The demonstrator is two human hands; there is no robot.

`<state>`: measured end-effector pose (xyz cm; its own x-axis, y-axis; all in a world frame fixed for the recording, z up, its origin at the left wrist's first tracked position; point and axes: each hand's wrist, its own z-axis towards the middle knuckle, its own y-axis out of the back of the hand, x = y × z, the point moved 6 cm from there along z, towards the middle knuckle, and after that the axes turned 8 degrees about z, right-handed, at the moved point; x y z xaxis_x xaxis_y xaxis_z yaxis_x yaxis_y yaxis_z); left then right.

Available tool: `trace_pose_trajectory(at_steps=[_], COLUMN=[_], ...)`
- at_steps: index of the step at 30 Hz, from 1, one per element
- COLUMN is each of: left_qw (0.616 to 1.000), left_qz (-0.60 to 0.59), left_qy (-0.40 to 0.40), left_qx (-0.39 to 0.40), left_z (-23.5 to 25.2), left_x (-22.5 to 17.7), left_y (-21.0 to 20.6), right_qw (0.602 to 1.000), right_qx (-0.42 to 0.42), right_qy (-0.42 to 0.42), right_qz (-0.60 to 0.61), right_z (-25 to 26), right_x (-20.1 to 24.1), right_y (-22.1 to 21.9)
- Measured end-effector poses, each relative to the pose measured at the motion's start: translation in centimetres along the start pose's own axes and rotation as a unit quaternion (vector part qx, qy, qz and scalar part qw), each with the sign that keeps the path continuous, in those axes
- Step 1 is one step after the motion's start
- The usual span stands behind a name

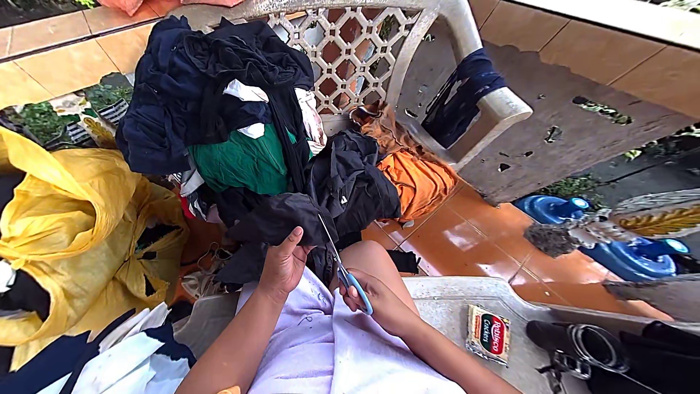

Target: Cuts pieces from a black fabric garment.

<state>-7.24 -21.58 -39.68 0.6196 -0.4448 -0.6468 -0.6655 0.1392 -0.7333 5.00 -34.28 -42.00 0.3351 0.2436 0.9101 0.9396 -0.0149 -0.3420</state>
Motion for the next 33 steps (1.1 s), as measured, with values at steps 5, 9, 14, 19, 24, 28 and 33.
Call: trace_pose_trajectory(at_steps=[5,9,14,19,24,28,33], left_qw=[1.0,1.0,0.999,0.998,0.997,0.997,0.997], left_qz=[0.011,0.023,0.036,0.051,0.05,0.053,0.062], left_qy=[-0.011,-0.013,-0.024,-0.041,-0.05,-0.049,-0.033], left_qx=[-0.014,-0.016,-0.011,-0.01,-0.013,-0.015,0.012], left_z=[-0.1,-0.1,-0.1,0.0,0.1,0.2,-0.1], left_x=[-0.5,-0.7,-0.9,-1.0,-1.2,-1.4,-1.0], left_y=[-0.3,-0.5,-0.6,-0.5,-0.6,-0.5,-0.3], right_qw=[1.0,1.0,0.999,0.998,0.998,0.998,0.999], right_qx=[-0.001,-0.002,-0.005,-0.01,-0.022,-0.017,0.004], right_qy=[0.017,0.019,0.039,0.065,0.063,0.046,0.014], right_qz=[0.001,-0.008,-0.008,-0.006,-0.01,0.026,0.049], right_z=[-0.1,-0.1,-0.1,-0.1,0.0,-0.1,-0.3], right_x=[0.1,0.2,0.3,0.3,0.3,0.3,0.5], right_y=[-0.2,-0.1,0.0,-0.1,0.0,-0.1,-0.6])
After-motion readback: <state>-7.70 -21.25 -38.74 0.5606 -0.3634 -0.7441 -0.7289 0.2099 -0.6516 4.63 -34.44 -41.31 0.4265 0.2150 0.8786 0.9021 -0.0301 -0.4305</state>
